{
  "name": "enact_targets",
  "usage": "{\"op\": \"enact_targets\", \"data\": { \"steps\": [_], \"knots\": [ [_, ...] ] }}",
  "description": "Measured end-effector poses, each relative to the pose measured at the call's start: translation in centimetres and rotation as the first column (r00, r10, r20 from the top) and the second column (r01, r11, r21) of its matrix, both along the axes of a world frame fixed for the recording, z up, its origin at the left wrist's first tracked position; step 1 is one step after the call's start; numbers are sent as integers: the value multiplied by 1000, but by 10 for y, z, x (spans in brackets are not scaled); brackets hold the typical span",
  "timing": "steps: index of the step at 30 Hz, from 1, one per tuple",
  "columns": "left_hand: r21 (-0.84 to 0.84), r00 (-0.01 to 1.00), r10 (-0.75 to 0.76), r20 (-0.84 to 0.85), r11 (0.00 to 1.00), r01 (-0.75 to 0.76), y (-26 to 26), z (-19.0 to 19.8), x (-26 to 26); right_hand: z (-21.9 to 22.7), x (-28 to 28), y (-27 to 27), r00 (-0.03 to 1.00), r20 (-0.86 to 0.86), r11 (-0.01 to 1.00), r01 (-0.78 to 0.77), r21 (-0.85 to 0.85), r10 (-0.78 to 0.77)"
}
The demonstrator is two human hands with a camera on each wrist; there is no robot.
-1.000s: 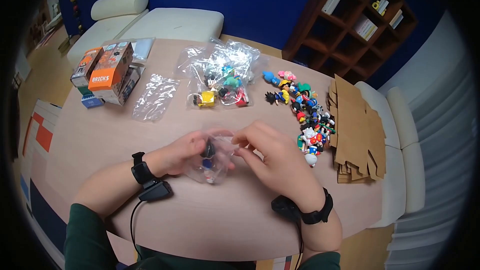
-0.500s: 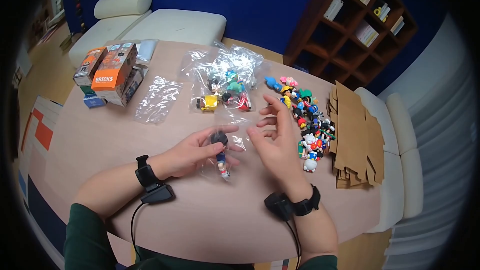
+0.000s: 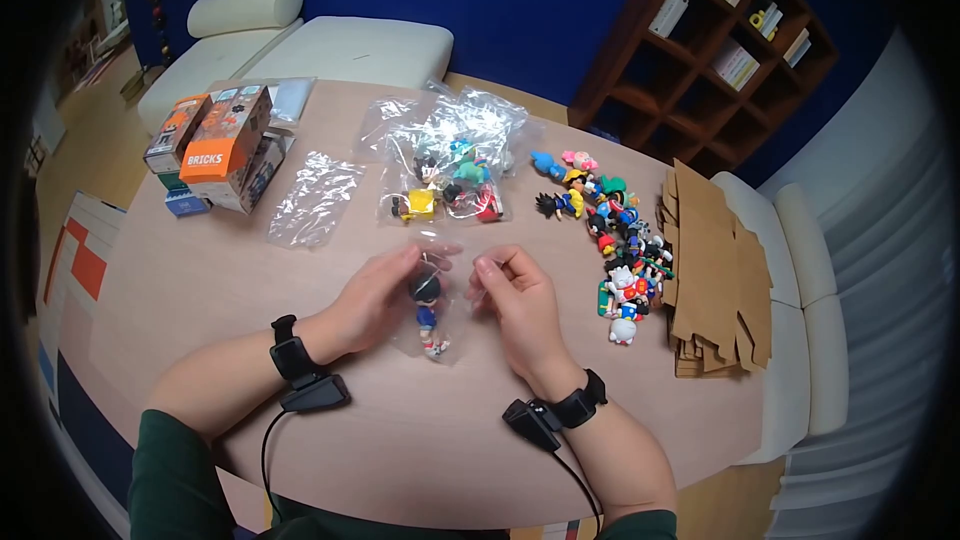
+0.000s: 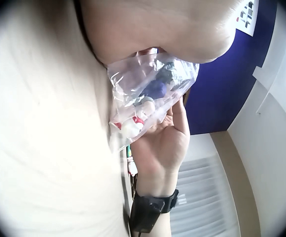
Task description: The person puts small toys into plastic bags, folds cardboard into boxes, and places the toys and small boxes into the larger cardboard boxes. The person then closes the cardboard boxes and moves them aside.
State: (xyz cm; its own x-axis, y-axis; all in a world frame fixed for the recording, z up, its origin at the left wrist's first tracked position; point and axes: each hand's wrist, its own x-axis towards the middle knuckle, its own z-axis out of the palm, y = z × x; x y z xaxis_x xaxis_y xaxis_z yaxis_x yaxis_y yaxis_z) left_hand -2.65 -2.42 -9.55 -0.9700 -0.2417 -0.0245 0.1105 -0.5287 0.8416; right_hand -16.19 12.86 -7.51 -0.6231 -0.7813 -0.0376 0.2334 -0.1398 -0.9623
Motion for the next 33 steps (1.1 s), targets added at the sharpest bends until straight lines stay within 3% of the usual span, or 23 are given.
{"op": "enact_targets", "data": {
  "steps": [2, 4, 9, 13, 14, 19, 23, 33],
  "knots": [
    [-26, 998, 66, 21, 998, -66, 0, 2, 1, -2, 2, 0, 997, -54, 997, -59, 52, 62],
    [-362, 982, 175, 67, 922, -140, -3, 4, 1, -3, 4, -1, 994, -93, 998, -49, 40, 53],
    [-213, 984, 170, 50, 965, -156, -2, 1, -3, -3, 9, -2, 992, -128, 1000, 5, -16, -7],
    [-87, 992, 120, 41, 989, -116, -2, 8, 1, -5, 7, -2, 993, -91, 997, -76, 14, 77],
    [-149, 993, 80, 88, 987, -66, -5, 5, -1, -5, 6, -3, 989, -68, 990, -130, 57, 134],
    [-233, 994, 84, 76, 970, -64, -2, 2, -2, -7, 4, -3, 992, -32, 991, -123, 61, 125],
    [-208, 994, 77, 75, 976, -60, -3, 0, -2, -4, 8, -3, 984, -45, 981, -165, 105, 170],
    [-142, 996, 69, 62, 988, -60, -1, 5, -1, -15, 6, -4, 995, 7, 995, -98, -23, 98]
  ]
}}
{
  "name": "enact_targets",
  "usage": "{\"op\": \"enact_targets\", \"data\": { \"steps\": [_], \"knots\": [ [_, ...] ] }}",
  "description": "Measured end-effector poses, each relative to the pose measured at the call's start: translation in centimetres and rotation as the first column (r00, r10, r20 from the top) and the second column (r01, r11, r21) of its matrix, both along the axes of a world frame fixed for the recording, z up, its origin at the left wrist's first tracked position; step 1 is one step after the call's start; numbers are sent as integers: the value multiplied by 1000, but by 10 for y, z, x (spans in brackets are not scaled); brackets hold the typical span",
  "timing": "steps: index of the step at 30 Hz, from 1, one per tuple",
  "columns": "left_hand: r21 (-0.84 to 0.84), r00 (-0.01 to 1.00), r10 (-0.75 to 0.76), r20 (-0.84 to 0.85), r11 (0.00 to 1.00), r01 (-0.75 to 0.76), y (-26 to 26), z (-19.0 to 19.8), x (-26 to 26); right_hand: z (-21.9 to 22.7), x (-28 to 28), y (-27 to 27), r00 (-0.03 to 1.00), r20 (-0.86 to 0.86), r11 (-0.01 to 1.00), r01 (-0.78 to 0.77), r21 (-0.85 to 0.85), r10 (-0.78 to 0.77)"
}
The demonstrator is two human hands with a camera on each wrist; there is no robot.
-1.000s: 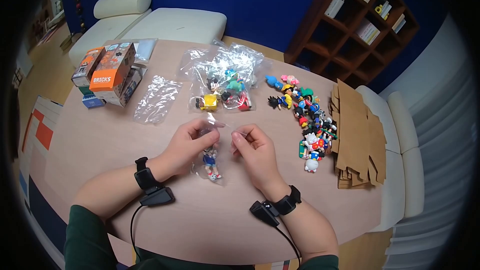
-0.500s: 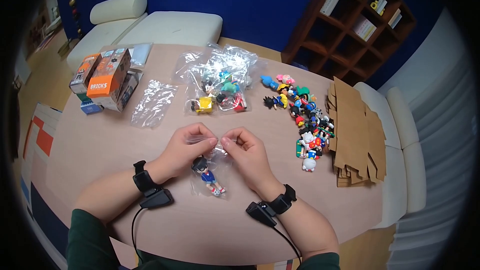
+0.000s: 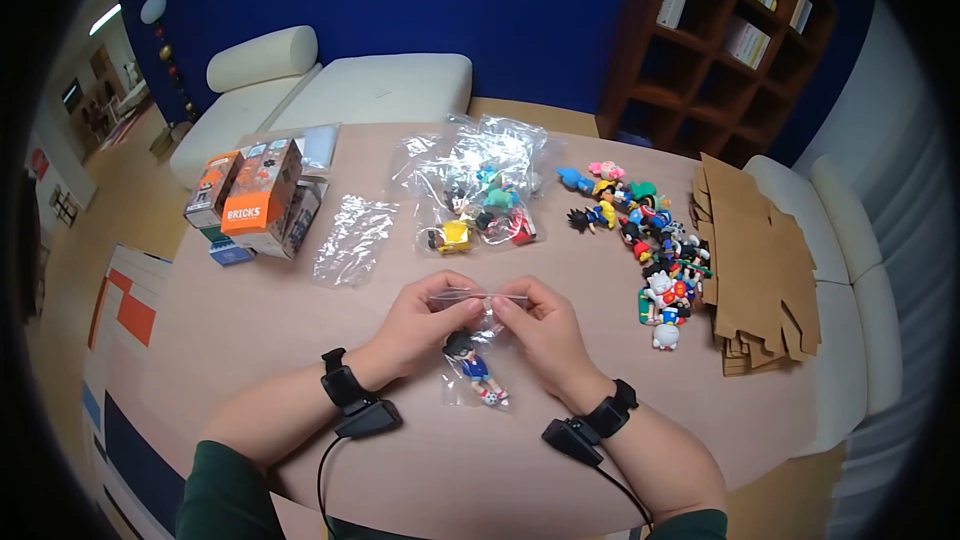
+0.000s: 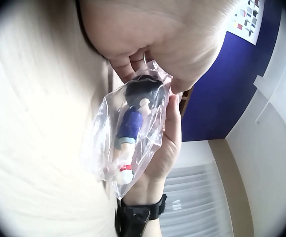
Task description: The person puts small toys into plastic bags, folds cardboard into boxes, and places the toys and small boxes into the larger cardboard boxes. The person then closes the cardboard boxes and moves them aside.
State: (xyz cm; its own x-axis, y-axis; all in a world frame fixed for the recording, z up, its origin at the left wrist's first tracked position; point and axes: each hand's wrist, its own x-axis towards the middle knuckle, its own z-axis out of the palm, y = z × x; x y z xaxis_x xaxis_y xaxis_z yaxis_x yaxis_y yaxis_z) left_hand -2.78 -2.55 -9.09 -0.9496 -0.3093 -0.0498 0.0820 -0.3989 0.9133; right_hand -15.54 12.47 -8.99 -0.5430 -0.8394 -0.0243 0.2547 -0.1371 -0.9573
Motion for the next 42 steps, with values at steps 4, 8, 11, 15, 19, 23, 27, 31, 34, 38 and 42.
{"op": "enact_targets", "data": {
  "steps": [4, 8, 11, 15, 19, 23, 27, 31, 34, 38, 42],
  "knots": [
    [13, 1000, 32, 0, 999, -32, 0, -4, -1, 2, 1, 2, 1000, -19, 1000, 4, 22, -3],
    [42, 999, 44, 2, 998, -44, 1, -1, -1, 0, -1, 3, 1000, -21, 1000, -17, 11, 17],
    [39, 999, 41, -6, 998, -40, 0, -5, -1, -3, -2, 2, 1000, -6, 1000, -29, 3, 29],
    [-1, 1000, 23, 9, 1000, -23, 0, -6, -1, -1, -1, 1, 1000, -12, 999, -23, -29, 22],
    [44, 999, 37, -7, 998, -36, 2, -2, -3, -2, -3, 2, 999, -41, 999, -1, -48, -1],
    [-1, 999, 30, -14, 1000, -30, -2, -7, -1, -3, -3, 3, 999, -22, 998, -38, -48, 37],
    [39, 997, 47, -67, 998, -44, -1, -10, -1, 6, 2, 2, 997, 24, 997, -76, 19, 76],
    [14, 998, 5, -65, 1000, -5, -1, -11, 0, 3, -1, 3, 994, -76, 997, -75, 7, 75],
    [7, 998, -3, -55, 1000, 4, -1, -11, 0, 4, -1, 4, 991, -120, 998, -58, -14, 56],
    [12, 999, -13, -41, 1000, 14, 2, 3, 0, -3, -7, 6, 981, -177, 991, -102, -89, 85],
    [1, 998, -3, -61, 1000, 3, -1, -5, 0, 1, -4, 5, 967, -235, 993, -111, -47, 97]
  ]
}}
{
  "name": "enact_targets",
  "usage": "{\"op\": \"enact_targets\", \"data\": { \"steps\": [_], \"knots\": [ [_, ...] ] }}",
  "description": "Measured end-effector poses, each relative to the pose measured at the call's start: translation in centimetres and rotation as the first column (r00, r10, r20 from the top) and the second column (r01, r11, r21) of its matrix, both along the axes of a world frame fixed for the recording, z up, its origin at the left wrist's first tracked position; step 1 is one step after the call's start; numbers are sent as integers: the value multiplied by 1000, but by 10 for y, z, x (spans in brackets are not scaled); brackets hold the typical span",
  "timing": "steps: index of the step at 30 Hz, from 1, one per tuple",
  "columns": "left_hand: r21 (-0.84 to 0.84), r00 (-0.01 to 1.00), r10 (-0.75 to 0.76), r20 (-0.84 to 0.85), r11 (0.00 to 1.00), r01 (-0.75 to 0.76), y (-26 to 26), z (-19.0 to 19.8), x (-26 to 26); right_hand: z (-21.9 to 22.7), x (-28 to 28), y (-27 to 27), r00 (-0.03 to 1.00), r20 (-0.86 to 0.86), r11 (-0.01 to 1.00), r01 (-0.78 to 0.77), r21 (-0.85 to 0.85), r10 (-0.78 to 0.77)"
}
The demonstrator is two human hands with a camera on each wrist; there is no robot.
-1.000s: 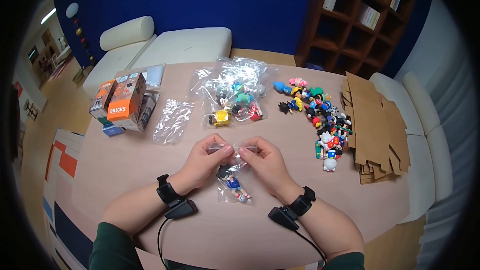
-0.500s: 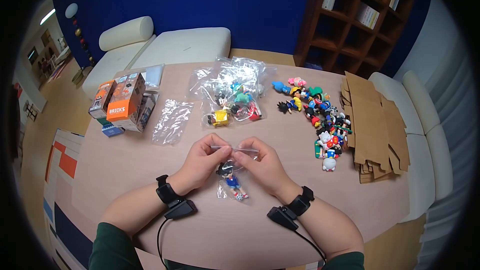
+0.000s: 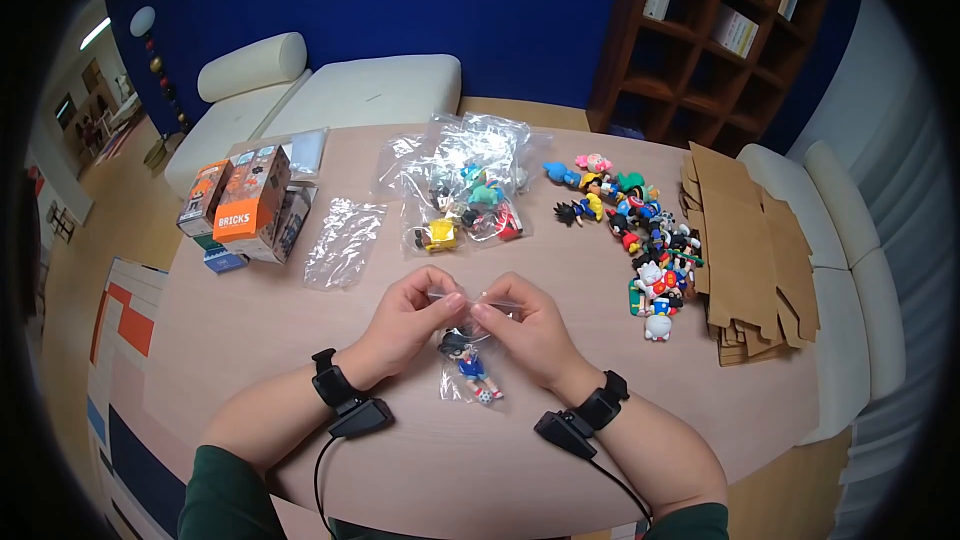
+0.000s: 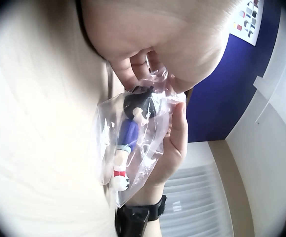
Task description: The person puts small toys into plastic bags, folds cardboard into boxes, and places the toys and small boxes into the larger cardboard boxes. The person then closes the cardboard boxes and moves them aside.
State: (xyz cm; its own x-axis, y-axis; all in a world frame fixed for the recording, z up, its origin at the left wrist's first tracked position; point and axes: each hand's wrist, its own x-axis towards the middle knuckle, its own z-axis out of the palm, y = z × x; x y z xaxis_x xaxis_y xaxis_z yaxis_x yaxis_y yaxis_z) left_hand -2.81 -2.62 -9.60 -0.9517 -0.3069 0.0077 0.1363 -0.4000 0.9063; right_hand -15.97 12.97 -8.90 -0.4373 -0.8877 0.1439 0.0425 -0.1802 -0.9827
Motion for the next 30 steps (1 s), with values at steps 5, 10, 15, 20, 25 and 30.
{"op": "enact_targets", "data": {
  "steps": [5, 10, 15, 20, 25, 30],
  "knots": [
    [-1, 999, -22, 29, 1000, 22, 0, 2, 2, 8, 7, -2, 990, 135, 997, 14, 73, -24],
    [-58, 999, -51, 12, 997, 51, 4, 8, 2, 0, 1, 1, 999, 51, 1000, 17, 25, -18],
    [-158, 998, -53, 25, 986, 56, 2, -3, 2, 4, 3, 0, 996, 91, 1000, -3, 16, 2],
    [-57, 998, 46, 53, 997, -43, -2, -5, 2, -3, -2, 0, 996, 85, 998, 32, 57, -37],
    [-20, 999, 50, 21, 999, -49, 2, 0, 2, 2, -2, 2, 1000, 21, 1000, 13, 0, -13],
    [-49, 999, 53, 11, 997, -52, -3, -4, 2, 2, 2, -1, 1000, 17, 1000, 6, 7, -6]
  ]
}}
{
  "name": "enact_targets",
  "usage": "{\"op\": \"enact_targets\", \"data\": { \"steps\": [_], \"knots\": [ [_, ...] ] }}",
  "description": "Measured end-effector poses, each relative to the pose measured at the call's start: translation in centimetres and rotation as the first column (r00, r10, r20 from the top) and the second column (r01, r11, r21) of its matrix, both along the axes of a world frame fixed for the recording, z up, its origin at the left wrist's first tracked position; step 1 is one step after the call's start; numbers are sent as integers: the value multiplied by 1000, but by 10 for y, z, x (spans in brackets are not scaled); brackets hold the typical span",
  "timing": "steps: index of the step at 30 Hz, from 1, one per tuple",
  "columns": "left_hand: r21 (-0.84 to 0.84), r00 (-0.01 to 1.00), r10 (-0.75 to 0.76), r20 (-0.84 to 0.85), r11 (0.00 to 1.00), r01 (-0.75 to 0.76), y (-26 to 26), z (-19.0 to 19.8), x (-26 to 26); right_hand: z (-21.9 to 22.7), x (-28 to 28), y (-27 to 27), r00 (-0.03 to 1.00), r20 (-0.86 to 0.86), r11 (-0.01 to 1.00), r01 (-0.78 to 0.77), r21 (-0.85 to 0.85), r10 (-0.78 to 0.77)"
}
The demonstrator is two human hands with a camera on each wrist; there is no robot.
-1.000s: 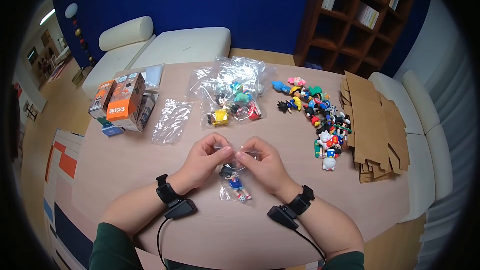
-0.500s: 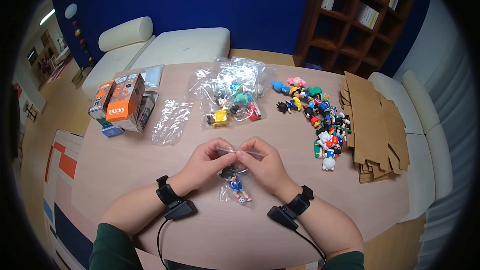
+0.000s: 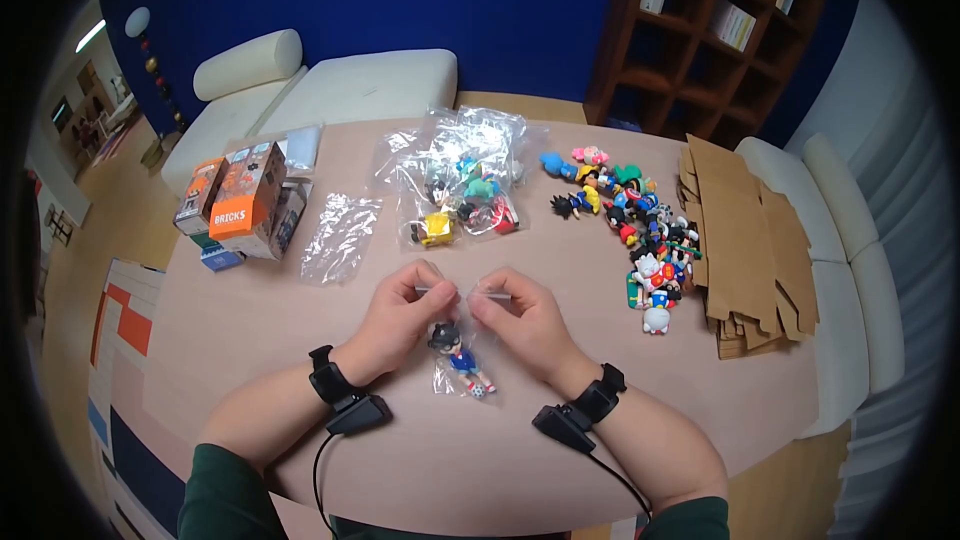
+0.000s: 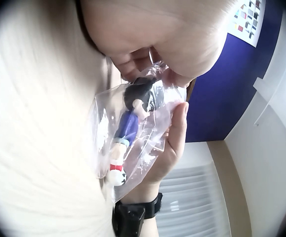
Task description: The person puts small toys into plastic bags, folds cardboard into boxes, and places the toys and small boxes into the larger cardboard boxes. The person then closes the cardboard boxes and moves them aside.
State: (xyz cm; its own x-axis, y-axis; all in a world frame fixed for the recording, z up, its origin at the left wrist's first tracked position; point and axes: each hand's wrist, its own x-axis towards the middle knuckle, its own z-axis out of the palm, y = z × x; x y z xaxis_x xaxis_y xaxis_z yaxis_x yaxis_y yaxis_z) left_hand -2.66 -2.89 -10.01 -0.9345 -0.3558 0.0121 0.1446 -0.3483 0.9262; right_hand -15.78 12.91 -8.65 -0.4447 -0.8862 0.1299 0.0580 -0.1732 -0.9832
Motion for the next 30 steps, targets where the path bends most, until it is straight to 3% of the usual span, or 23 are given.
{"op": "enact_targets", "data": {
  "steps": [2, 6, 8, 9, 13, 15, 16, 18, 19, 21, 22, 24, 26, 28, 30],
  "knots": [
    [17, 1000, -1, 24, 1000, 1, 0, -2, 1, 8, 7, -1, 992, 119, 998, 36, 44, -40],
    [35, 996, -74, 44, 997, 72, 5, 4, -2, -4, -3, 1, 999, 0, 995, 38, 95, -38],
    [-96, 992, -94, -89, 992, 86, 16, 14, -5, -2, -7, 1, 967, 220, 991, 136, -11, -130],
    [-180, 988, -156, 1, 972, 153, 11, 11, -3, -2, -8, -1, 951, 237, 973, 219, -70, -197],
    [-226, 974, -210, 81, 948, 223, 2, 7, -7, -7, -16, -2, 943, 303, 970, 191, -153, -138],
    [81, 984, -179, -10, 981, 179, -4, 5, -5, 10, -2, -7, 856, 503, 946, 251, -205, -118],
    [71, 984, -180, -6, 981, 180, -8, 7, -3, 6, -1, -9, 855, 506, 944, 253, -214, -114],
    [245, 941, -338, 9, 913, 325, -18, 14, 0, -8, 1, -14, 966, 233, 966, 163, -202, -114],
    [237, 939, -342, 15, 914, 329, -18, 17, 0, -1, 2, -12, 964, 237, 963, 168, -211, -117],
    [223, 891, -452, 44, 874, 432, -13, 24, 1, 16, 3, -2, 976, 216, 1000, 9, -12, -6],
    [218, 860, -506, 60, 848, 483, -10, 25, 2, 9, 0, -2, 975, 220, 1000, 17, -20, -12],
    [130, 876, -477, 70, 875, 466, -10, 7, 0, -10, -7, -7, 988, 143, 994, 66, -93, -52],
    [-248, 902, -429, 54, 869, 428, -8, 7, -3, -8, -9, -7, 984, 132, 985, 133, -108, -119],
    [-229, 899, -405, 169, 871, 435, -3, 10, -2, -7, -11, -7, 976, 124, 973, 195, -122, -180],
    [-619, 971, -231, 63, 754, 219, 4, 5, 0, -8, -15, -7, 969, 62, 945, 249, -211, -241]
  ]
}}
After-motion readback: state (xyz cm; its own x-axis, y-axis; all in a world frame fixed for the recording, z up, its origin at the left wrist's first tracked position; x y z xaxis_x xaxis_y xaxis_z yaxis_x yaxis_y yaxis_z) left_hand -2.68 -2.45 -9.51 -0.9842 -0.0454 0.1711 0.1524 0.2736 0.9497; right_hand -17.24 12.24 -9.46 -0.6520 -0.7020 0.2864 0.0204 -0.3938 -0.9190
